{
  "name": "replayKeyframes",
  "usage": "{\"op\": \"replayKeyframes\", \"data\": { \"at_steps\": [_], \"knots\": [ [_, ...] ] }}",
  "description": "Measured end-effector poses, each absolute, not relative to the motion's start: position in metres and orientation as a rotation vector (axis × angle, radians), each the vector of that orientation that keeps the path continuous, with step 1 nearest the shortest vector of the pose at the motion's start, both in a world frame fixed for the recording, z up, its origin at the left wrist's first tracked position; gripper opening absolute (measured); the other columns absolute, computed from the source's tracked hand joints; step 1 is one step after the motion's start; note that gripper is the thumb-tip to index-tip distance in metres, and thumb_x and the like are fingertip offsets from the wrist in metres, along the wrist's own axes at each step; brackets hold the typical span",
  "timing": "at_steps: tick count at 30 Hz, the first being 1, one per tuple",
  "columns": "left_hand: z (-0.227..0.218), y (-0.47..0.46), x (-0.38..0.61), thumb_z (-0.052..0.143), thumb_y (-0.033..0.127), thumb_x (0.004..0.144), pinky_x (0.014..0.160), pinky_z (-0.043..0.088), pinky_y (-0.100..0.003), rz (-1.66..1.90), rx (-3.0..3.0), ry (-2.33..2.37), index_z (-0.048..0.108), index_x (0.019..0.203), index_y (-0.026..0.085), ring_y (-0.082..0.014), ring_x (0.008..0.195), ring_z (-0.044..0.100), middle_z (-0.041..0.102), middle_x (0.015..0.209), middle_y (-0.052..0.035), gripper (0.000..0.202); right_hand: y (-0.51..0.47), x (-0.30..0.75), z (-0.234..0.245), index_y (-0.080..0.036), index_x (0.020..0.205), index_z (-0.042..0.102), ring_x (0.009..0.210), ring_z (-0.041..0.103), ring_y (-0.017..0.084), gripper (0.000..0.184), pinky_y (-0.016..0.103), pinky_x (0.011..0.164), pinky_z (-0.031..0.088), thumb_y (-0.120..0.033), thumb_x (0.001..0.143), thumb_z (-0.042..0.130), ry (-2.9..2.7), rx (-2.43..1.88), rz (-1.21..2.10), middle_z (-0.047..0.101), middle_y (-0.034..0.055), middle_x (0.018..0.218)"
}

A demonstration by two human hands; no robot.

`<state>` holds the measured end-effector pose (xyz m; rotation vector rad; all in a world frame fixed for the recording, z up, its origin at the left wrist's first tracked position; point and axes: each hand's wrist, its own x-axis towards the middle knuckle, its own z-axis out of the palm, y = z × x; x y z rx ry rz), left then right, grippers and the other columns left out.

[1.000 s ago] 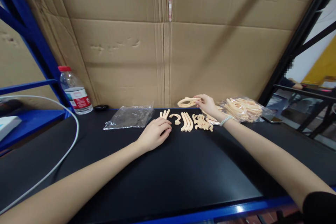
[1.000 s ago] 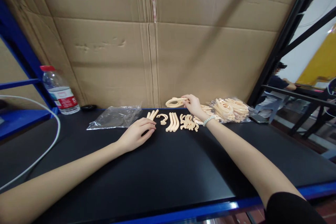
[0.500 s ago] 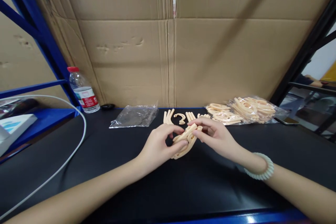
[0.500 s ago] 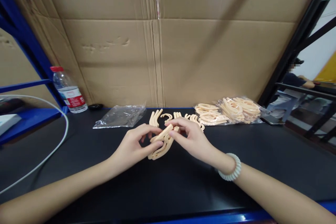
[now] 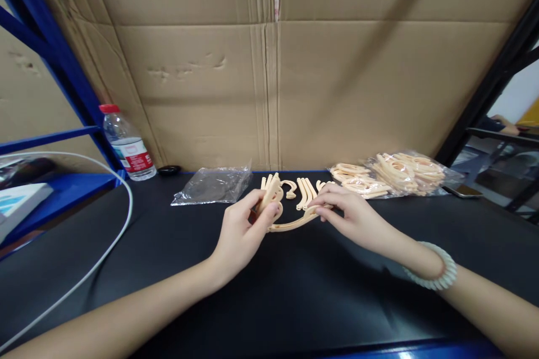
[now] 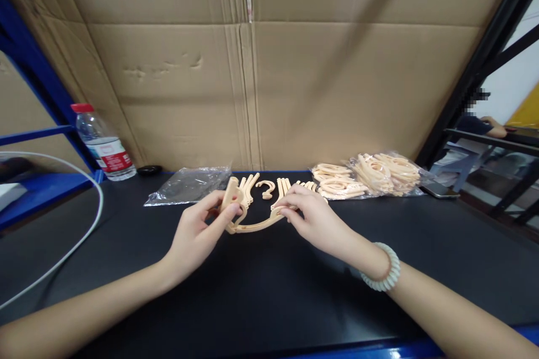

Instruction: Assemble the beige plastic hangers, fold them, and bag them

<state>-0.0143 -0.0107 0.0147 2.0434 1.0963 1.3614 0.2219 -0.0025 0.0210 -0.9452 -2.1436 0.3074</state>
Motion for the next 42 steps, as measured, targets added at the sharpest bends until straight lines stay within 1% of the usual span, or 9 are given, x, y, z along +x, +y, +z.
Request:
{"op": "replayKeyframes", "data": {
  "at_steps": [5,10,14,18,25,29,32,37,42],
  "knots": [
    [0.014,-0.01,-0.016,0.051,0.035,0.096,0.065,0.047,-0.025,1.598,1.873,1.03,0.057,0.09,0.02,-0.0142,0.071,0.057,0.059,0.08,0.0007,0.018,0.007,0.228,0.019,-0.022,0.08,0.055,0.065,0.058,0.018,0.018,0.031,0.061,0.045,-0.029,0.095,0.046,-2.066,-1.037,0.339,0.06,0.0015,0.071],
    [0.012,-0.009,-0.015,0.047,0.034,0.098,0.063,0.044,-0.023,1.598,1.85,1.0,0.055,0.096,0.021,-0.0128,0.069,0.052,0.054,0.079,0.0022,0.016,0.013,0.229,0.014,-0.024,0.086,0.044,0.061,0.06,0.015,0.024,0.029,0.057,0.047,-0.045,0.096,0.045,-1.755,-0.928,0.694,0.062,0.0003,0.075],
    [0.013,-0.013,-0.013,0.047,0.032,0.097,0.057,0.039,-0.024,1.432,2.022,1.04,0.058,0.089,0.019,-0.0121,0.061,0.046,0.048,0.07,0.003,0.019,0.008,0.219,0.012,-0.024,0.089,0.04,0.059,0.061,0.013,0.03,0.027,0.055,0.048,-0.048,0.091,0.058,-1.655,-0.818,1.026,0.069,0.0021,0.082],
    [0.013,-0.022,-0.01,0.046,0.027,0.096,0.061,0.04,-0.027,1.184,2.387,0.939,0.06,0.084,0.019,-0.0151,0.066,0.051,0.054,0.072,-0.0008,0.02,-0.003,0.205,0.007,-0.023,0.093,0.048,0.063,0.064,0.014,0.027,0.029,0.062,0.053,-0.043,0.088,0.065,-1.617,-0.705,1.202,0.068,-0.0003,0.077],
    [0.018,-0.027,-0.008,0.055,0.025,0.087,0.076,0.045,-0.031,0.963,2.478,0.726,0.061,0.106,0.018,-0.0182,0.077,0.057,0.063,0.085,-0.0035,0.021,-0.007,0.2,0.004,-0.017,0.088,0.064,0.066,0.065,0.013,0.021,0.027,0.063,0.056,-0.038,0.088,0.067,-1.596,-0.663,1.191,0.068,0.0037,0.08],
    [0.019,-0.021,-0.006,0.043,0.032,0.095,0.07,0.046,-0.026,0.944,2.06,0.762,0.066,0.092,0.015,-0.014,0.068,0.055,0.061,0.073,-0.0009,0.028,-0.007,0.198,-0.001,-0.018,0.088,0.063,0.064,0.066,0.013,0.021,0.027,0.063,0.058,-0.038,0.086,0.07,-1.552,-0.622,1.285,0.067,0.0017,0.075],
    [0.013,-0.015,-0.003,0.055,0.036,0.089,0.068,0.049,-0.026,0.879,1.688,0.749,0.061,0.075,0.014,-0.0141,0.069,0.059,0.063,0.073,-0.0017,0.027,-0.009,0.194,-0.006,-0.017,0.088,0.062,0.066,0.068,0.014,0.021,0.027,0.064,0.058,-0.037,0.085,0.071,-1.542,-0.617,1.337,0.067,0.0021,0.078],
    [0.007,-0.012,-0.001,0.077,0.036,0.073,0.064,0.054,-0.028,0.707,1.357,0.763,0.054,0.083,0.016,-0.0151,0.064,0.067,0.07,0.079,-0.0045,0.032,-0.011,0.193,-0.008,-0.017,0.084,0.063,0.068,0.067,0.013,0.019,0.026,0.064,0.057,-0.033,0.083,0.073,-1.555,-0.63,1.347,0.067,0.0018,0.079],
    [0.002,-0.009,-0.003,0.07,0.052,0.077,0.045,0.044,-0.019,0.671,1.517,0.801,0.061,0.086,0.014,-0.0104,0.048,0.058,0.062,0.064,0.0006,0.04,-0.01,0.197,-0.005,-0.017,0.085,0.067,0.069,0.064,0.013,0.013,0.026,0.066,0.054,-0.03,0.083,0.072,-1.684,-0.701,1.236,0.065,0.0008,0.075]
  ]
}}
